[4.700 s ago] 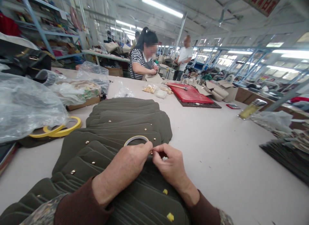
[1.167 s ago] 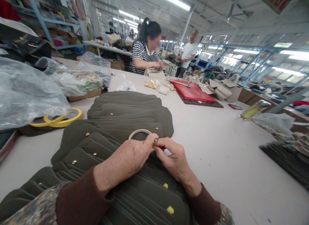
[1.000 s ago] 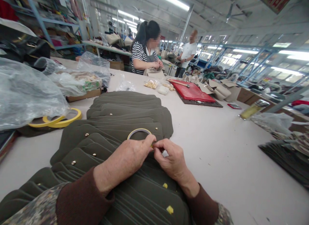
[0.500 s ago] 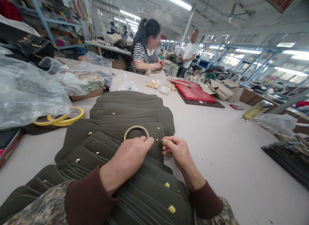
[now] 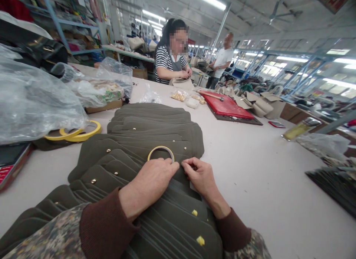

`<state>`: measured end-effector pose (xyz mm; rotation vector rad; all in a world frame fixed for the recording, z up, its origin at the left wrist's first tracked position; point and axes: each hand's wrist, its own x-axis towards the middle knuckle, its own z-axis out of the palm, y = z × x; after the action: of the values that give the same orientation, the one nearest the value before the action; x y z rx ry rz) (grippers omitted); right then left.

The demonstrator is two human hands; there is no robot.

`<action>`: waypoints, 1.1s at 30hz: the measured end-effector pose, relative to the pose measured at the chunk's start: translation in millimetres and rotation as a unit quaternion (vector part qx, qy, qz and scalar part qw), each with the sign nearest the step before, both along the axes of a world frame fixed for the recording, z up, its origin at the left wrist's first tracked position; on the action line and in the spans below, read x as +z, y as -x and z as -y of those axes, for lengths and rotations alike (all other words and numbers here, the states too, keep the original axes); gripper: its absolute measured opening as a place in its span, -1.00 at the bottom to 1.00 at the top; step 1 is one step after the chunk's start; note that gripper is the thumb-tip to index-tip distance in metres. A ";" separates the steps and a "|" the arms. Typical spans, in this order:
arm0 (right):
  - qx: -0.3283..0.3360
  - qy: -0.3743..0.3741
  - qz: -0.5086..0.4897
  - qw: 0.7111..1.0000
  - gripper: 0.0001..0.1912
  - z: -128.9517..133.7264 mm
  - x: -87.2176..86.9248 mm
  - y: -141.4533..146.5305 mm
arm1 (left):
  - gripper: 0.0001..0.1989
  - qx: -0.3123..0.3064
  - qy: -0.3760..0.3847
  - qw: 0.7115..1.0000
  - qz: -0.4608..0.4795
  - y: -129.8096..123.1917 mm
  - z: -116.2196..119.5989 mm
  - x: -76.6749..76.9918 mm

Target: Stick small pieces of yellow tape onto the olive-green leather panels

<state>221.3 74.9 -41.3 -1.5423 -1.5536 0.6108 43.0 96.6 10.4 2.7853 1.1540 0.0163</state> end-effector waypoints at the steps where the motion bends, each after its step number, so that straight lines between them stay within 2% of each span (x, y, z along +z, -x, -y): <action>1: 0.000 -0.016 0.023 1.000 -0.82 -1.2 -0.2 1.4 | -0.83 0.000 -0.003 1.000 0.000 -0.1 -0.3 -0.7; 5: -0.011 -0.042 0.062 0.997 -0.87 -4.9 -1.1 6.1 | -0.82 -0.003 -0.012 1.000 0.001 -0.2 -1.0 -3.1; 10: -0.060 0.034 -0.052 0.996 -0.73 0.3 -2.2 1.4 | -0.84 0.003 -0.005 1.000 0.004 1.4 -1.3 -1.6; 13: -0.028 0.027 -0.051 0.998 -0.82 5.8 -2.7 -2.8 | -0.84 0.001 -0.006 1.000 0.009 2.3 -1.3 -0.8; 17: -0.008 -0.064 0.070 0.995 -0.86 4.8 -4.3 -0.6 | -0.84 -0.006 -0.017 1.000 0.011 2.4 -1.8 -3.3; 20: -0.010 -0.092 0.141 0.986 -0.86 0.1 -5.6 2.6 | -0.84 -0.010 -0.018 1.000 0.010 1.8 -2.1 -5.3; 23: 0.011 -0.090 0.171 0.981 -0.87 -2.0 -5.5 1.9 | -0.86 0.000 -0.028 0.999 0.033 1.9 -2.7 -4.3; 28: 0.061 -0.066 0.154 0.984 -0.91 -1.5 -4.7 -4.6 | -0.85 0.083 -0.111 0.988 0.073 4.0 -8.5 0.0; 31: 0.071 -0.069 0.156 0.983 -0.91 -2.2 -2.6 -8.3 | -0.86 0.087 -0.114 0.989 0.045 4.2 -11.1 1.0; 33: 0.107 -0.052 0.158 0.980 -0.90 -2.4 0.8 -11.2 | -0.86 0.079 -0.105 0.991 0.038 3.9 -11.1 1.5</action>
<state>232.5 77.3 -40.6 -1.4544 -1.9787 0.4056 39.1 107.7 11.9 2.8307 1.4262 0.2700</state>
